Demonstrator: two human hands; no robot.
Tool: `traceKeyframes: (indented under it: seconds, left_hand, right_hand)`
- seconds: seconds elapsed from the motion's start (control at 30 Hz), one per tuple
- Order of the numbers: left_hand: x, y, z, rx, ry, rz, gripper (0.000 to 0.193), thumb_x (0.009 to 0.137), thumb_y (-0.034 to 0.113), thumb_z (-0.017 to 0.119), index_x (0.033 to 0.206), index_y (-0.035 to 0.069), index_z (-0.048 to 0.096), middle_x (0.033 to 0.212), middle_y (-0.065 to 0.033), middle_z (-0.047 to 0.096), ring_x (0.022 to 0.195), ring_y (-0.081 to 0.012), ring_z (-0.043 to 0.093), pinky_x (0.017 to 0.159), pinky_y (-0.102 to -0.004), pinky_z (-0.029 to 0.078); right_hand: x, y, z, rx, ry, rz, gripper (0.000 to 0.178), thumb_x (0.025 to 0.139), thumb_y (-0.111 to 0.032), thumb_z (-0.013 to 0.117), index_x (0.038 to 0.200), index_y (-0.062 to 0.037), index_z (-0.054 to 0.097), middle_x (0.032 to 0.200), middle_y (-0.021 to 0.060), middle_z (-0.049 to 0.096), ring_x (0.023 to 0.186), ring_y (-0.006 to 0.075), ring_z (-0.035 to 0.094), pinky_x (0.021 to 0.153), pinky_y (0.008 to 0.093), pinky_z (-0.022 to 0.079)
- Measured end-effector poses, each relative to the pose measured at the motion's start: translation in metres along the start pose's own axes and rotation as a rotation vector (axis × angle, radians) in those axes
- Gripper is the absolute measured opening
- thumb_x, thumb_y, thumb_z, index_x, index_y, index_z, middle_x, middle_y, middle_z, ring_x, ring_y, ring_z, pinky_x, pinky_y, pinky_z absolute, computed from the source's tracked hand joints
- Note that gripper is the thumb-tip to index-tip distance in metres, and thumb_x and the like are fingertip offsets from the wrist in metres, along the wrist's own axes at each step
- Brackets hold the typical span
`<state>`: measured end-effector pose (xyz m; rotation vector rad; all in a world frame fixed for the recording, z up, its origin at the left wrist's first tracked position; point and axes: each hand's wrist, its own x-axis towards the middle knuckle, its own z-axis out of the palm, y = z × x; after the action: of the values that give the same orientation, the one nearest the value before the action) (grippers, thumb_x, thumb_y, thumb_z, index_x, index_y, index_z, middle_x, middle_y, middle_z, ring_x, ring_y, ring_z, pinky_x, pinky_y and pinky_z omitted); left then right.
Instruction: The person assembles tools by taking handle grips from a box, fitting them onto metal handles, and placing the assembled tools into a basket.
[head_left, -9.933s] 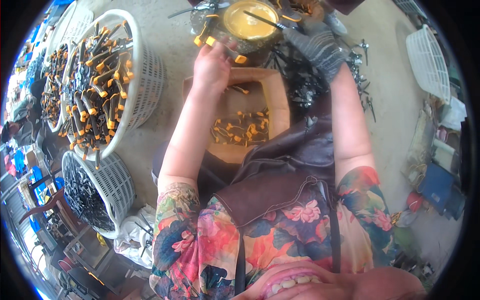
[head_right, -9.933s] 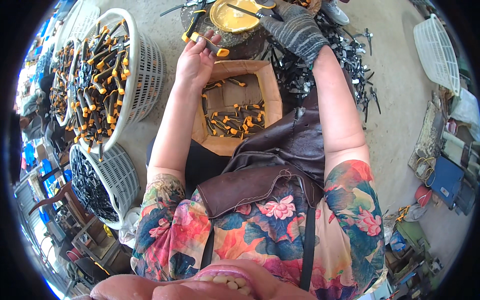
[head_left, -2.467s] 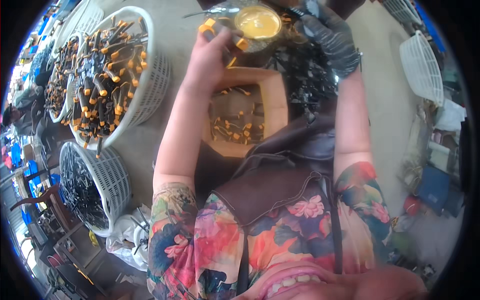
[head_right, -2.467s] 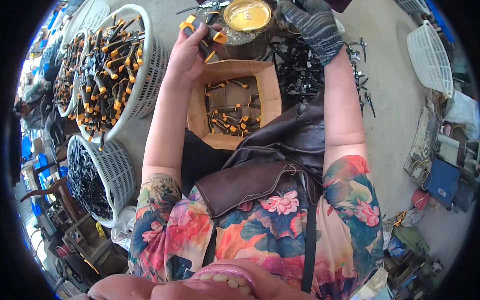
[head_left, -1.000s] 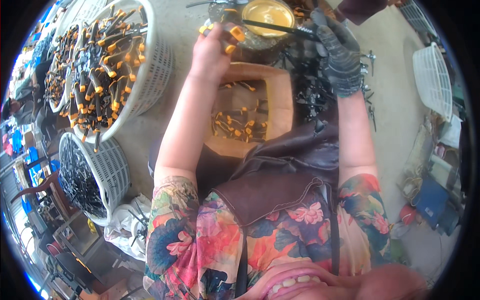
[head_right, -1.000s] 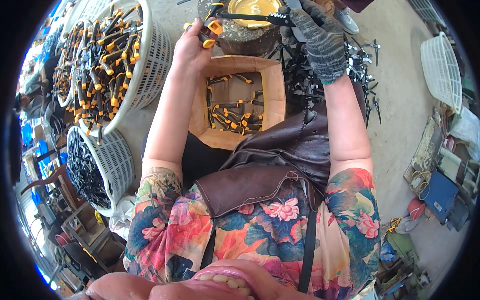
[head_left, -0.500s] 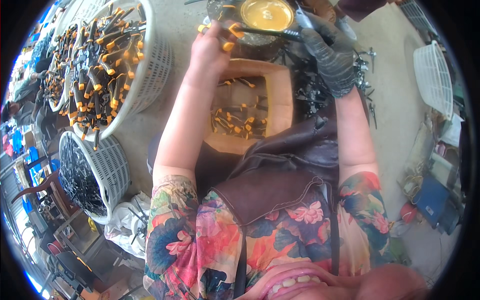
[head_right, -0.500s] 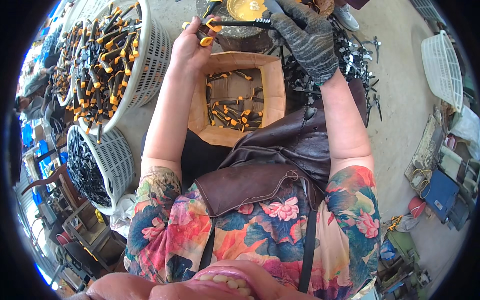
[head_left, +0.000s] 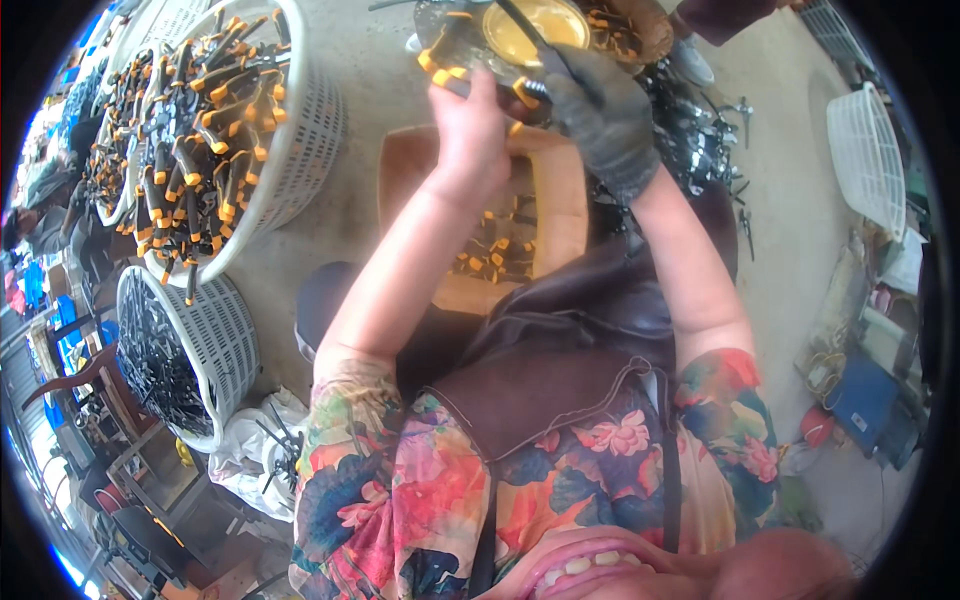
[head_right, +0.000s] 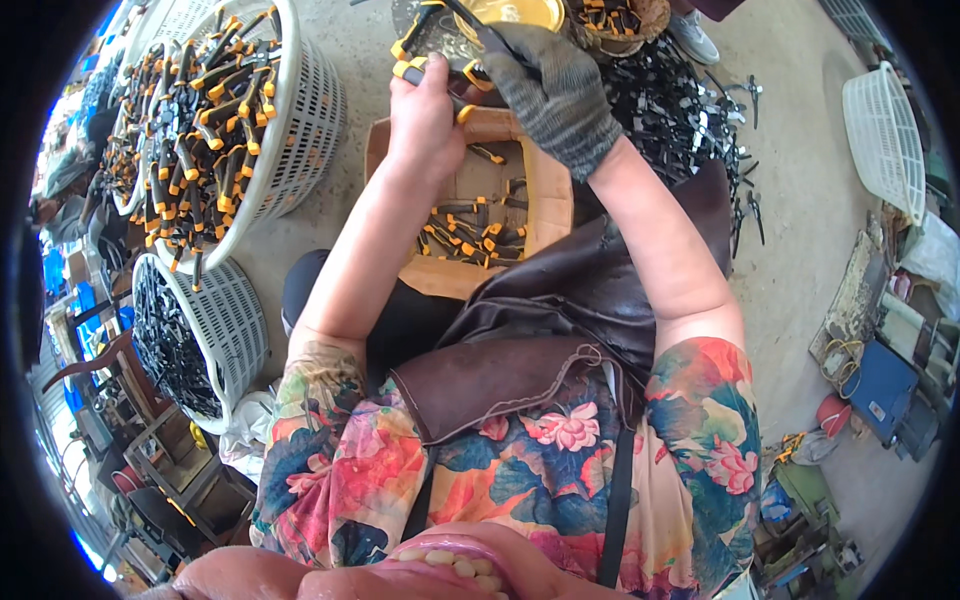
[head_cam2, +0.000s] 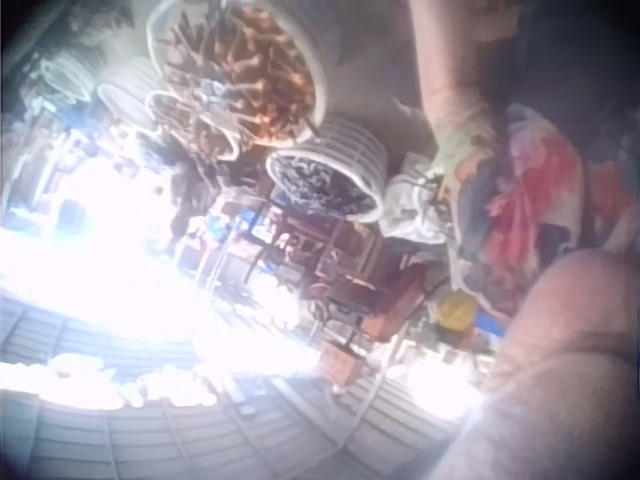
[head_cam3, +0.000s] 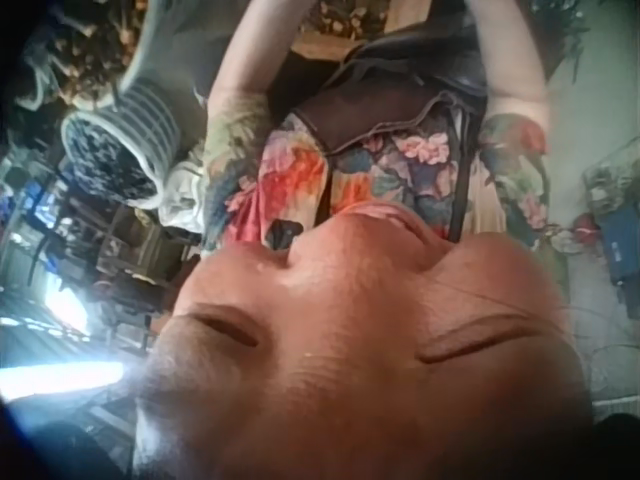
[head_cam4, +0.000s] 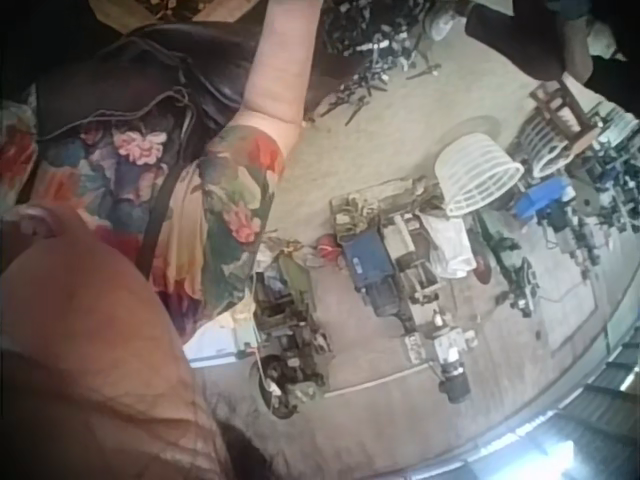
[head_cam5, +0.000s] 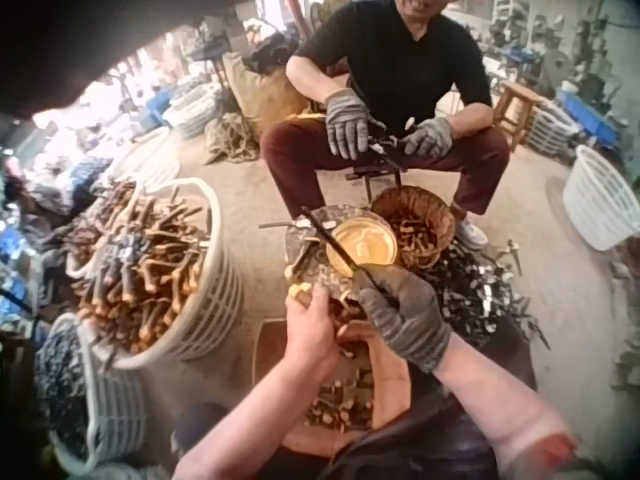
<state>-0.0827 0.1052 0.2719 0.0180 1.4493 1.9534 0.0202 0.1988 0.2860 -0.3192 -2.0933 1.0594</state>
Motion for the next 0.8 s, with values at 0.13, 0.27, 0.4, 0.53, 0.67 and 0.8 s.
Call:
traceKeyframes:
  seconds: [0.13,0.27,0.4,0.53,0.67,0.8]
  left_hand:
    - [0.003,0.008,-0.009,-0.031,-0.058,-0.03,0.021,0.097,0.017,0.045,0.114,0.007,0.039,0.108,-0.0093,0.054,0.085,-0.0203,0.062,0.07,-0.0348,0.055]
    - [0.009,0.03,-0.021,-0.052,-0.14,0.098,0.018,0.098,0.014,0.043,0.113,0.006,0.037,0.112,-0.0144,0.055,0.092,-0.0303,0.064,0.066,-0.0336,0.054]
    - [0.008,0.033,-0.015,-0.151,-0.2,0.252,0.038,0.092,0.012,0.051,0.12,0.004,0.026,0.104,-0.0153,0.054,0.079,-0.0255,0.065,0.053,-0.0283,0.049]
    - [-0.004,0.033,-0.003,-0.084,-0.187,0.363,0.039,0.092,0.011,0.054,0.118,0.003,0.026,0.104,-0.0156,0.053,0.076,-0.0241,0.065,0.051,-0.0275,0.049]
    - [-0.011,0.043,-0.001,-0.114,-0.301,0.323,0.033,0.096,0.022,0.048,0.117,0.004,0.031,0.101,-0.0156,0.053,0.07,-0.0204,0.059,0.052,-0.0279,0.046]
    - [0.008,0.045,-0.021,-0.372,-0.396,-0.102,0.035,0.101,0.029,0.028,0.113,-0.001,0.041,0.104,-0.0152,0.054,0.09,-0.0239,0.052,0.075,-0.0359,0.045]
  right_hand:
    - [0.002,-0.001,0.002,0.062,-0.091,0.148,0.029,0.09,-0.016,0.061,0.114,0.0008,0.058,0.09,0.002,0.061,0.067,0.0046,0.053,0.058,0.0191,0.045]
    - [0.021,-0.023,-0.004,0.579,0.114,0.339,0.034,0.089,-0.017,0.063,0.118,-0.0003,0.058,0.089,0.0025,0.063,0.08,0.0058,0.056,0.071,0.0198,0.047]
    - [0.022,-0.016,-0.04,0.46,0.001,0.277,0.058,0.081,-0.016,0.071,0.131,-0.0031,0.044,0.106,0.0071,0.061,0.097,0.0203,0.059,0.085,0.0282,0.049]
    - [0.016,-0.028,-0.031,-0.682,-0.086,0.028,0.067,0.072,-0.023,0.074,0.131,-0.0096,0.046,0.111,0.0198,0.059,0.105,0.0413,0.055,0.093,0.0426,0.044]
    - [0.029,-0.024,-0.042,-0.528,-0.028,-0.148,0.05,0.083,-0.021,0.065,0.127,-0.0062,0.049,0.107,0.015,0.062,0.1,0.0318,0.06,0.088,0.0378,0.046]
    - [0.03,-0.021,-0.057,0.169,0.007,0.408,0.03,0.092,-0.022,0.057,0.115,-0.0023,0.06,0.093,0.0013,0.063,0.089,0.0104,0.056,0.077,0.0255,0.047]
